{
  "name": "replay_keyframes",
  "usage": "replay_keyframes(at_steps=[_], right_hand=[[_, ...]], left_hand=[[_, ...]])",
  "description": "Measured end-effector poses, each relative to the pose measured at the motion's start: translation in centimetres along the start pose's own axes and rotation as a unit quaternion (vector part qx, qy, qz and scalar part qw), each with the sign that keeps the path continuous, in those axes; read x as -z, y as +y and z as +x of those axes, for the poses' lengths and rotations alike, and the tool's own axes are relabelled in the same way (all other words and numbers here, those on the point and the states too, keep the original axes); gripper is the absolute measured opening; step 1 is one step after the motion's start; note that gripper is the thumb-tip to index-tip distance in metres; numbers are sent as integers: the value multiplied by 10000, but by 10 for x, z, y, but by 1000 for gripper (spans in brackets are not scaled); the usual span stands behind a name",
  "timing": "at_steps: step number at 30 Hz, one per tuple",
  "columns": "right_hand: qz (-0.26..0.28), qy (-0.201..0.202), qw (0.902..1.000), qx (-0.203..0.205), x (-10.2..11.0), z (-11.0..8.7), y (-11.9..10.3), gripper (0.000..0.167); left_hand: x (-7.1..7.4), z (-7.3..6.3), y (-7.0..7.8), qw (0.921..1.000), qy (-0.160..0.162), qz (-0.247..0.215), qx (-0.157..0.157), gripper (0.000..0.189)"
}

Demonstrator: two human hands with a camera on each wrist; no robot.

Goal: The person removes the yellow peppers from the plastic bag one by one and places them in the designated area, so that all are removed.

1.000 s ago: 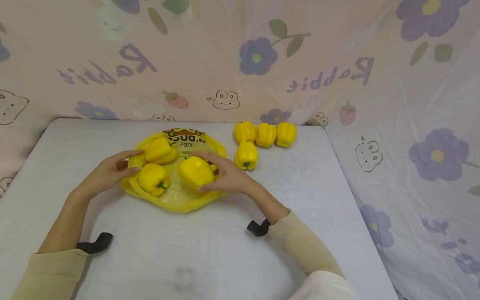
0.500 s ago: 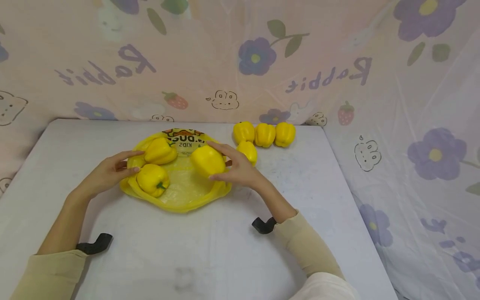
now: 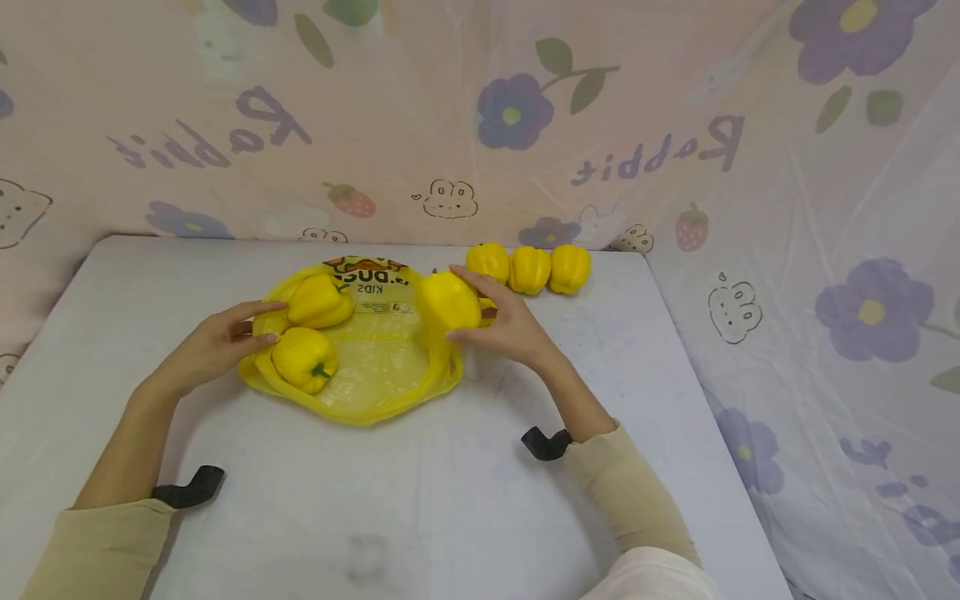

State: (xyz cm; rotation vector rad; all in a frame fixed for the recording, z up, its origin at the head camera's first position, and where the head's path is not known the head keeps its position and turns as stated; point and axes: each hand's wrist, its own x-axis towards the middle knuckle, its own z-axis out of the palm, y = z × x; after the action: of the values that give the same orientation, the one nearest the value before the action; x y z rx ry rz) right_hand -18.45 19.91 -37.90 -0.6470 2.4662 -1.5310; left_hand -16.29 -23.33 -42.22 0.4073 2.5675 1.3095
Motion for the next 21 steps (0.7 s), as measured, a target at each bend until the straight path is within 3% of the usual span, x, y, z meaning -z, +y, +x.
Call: replay_keyframes(at_steps=[10, 21], right_hand=[[38, 542, 9985, -46, 19, -10, 6, 82], [44, 1011, 9947, -202, 38, -20, 17, 80]], left_hand=[[-1, 1, -1, 9999, -30, 5, 160, 53], [-1, 0, -2, 9999, 11, -68, 97, 53]])
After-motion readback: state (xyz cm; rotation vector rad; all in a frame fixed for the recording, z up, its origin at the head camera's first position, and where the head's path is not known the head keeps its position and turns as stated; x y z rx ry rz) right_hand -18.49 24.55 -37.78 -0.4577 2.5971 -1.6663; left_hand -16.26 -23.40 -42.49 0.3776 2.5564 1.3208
